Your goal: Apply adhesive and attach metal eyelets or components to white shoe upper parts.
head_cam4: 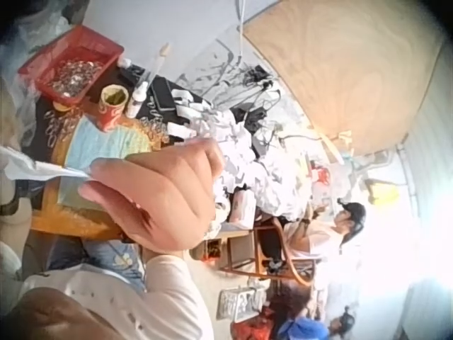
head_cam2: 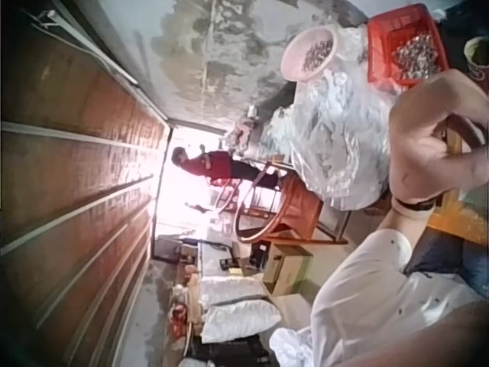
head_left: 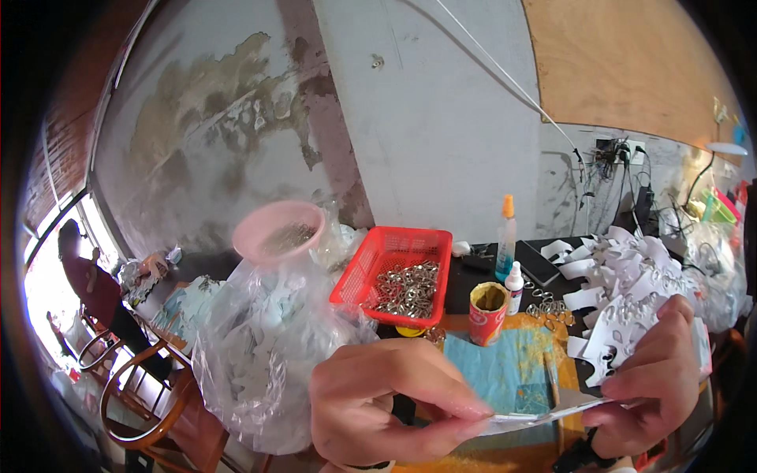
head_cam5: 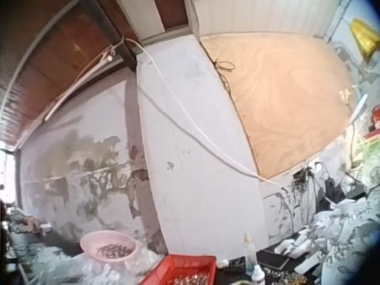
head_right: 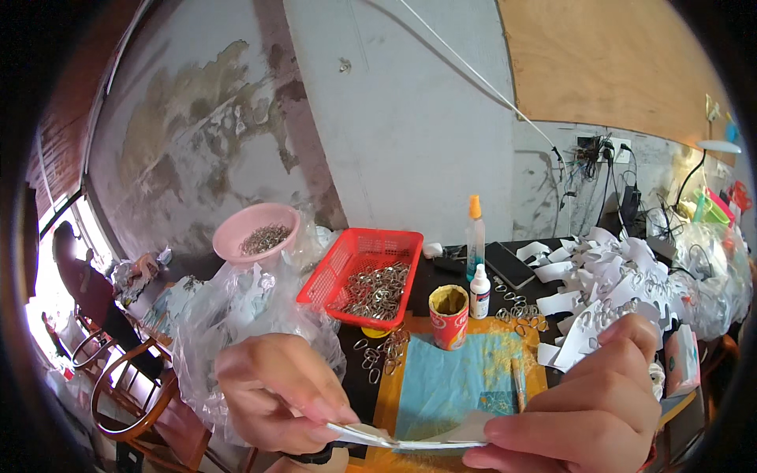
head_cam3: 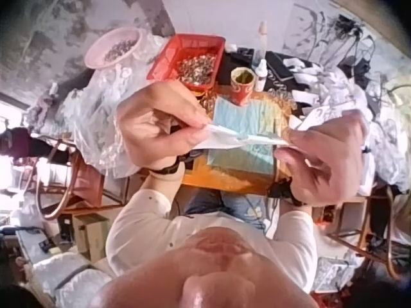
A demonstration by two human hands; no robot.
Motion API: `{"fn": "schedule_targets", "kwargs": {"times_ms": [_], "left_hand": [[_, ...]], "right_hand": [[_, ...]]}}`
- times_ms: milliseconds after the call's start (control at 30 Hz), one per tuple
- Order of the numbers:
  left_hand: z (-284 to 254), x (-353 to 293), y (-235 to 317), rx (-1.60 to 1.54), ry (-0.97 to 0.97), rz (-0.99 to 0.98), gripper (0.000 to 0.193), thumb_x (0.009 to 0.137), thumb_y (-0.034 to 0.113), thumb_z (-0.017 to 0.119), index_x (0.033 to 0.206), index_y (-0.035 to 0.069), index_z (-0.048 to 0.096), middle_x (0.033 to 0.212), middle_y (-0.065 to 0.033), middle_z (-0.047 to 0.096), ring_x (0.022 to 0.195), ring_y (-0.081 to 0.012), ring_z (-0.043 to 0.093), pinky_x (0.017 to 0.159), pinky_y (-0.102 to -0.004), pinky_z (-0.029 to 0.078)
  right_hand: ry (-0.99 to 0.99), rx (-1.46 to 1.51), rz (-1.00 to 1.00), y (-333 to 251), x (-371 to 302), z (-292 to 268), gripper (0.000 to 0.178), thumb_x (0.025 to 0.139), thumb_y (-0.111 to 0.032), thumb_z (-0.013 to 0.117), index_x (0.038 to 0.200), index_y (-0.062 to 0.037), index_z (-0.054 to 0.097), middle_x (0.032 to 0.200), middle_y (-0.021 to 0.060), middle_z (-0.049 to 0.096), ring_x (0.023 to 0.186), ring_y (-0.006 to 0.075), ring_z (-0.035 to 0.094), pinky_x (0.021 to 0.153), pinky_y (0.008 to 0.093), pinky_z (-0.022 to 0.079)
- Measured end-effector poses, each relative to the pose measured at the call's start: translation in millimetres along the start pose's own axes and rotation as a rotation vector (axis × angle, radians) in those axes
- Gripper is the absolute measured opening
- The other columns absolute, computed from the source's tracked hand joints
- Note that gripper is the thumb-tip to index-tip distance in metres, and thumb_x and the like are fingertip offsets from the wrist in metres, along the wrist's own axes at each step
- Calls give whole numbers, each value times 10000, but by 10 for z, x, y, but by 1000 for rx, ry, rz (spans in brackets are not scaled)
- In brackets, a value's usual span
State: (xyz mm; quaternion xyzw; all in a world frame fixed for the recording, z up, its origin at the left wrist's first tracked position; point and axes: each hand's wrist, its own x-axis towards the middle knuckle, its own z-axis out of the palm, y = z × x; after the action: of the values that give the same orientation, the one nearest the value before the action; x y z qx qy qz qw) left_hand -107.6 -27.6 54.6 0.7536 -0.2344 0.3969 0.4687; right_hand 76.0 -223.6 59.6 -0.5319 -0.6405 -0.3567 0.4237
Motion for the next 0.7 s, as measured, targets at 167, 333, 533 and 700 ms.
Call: {"fn": "schedule_targets", "kwargs": {"times_ms": [167,333,533,700], "left_hand": [[223,134,98,72,112,-117,250,645,-124,753,853,-40,641,769,-148,655,650,-199,668,536,-258,534],[203,239,-232,797,183,345,168,671,31,764,827,19,703,813,-82,697,723,-182,678,615,-246,553],[278,227,-170,1074,258,484,184,659,83,764,829,123,703,861,15,702,777,-176,672,594,-229,535],[197,73,-294,1080,273,734,281,611,99,803,863,145,688,867,36,702,667,-157,618,565,-260,526]], "right_hand": [[207,33,111,-91,31,73,409,648,-434,804,682,-103,566,598,-17,457,583,149,400,651,357,306],[172,-213,89,-35,125,125,246,496,-150,744,644,-99,553,623,15,444,595,204,419,647,377,327],[218,-359,24,-28,111,189,222,493,-86,714,620,-118,535,686,14,500,655,229,484,917,494,376],[410,-255,-114,102,16,365,221,499,-170,753,632,-171,576,723,-29,533,679,197,497,932,481,363]]}}
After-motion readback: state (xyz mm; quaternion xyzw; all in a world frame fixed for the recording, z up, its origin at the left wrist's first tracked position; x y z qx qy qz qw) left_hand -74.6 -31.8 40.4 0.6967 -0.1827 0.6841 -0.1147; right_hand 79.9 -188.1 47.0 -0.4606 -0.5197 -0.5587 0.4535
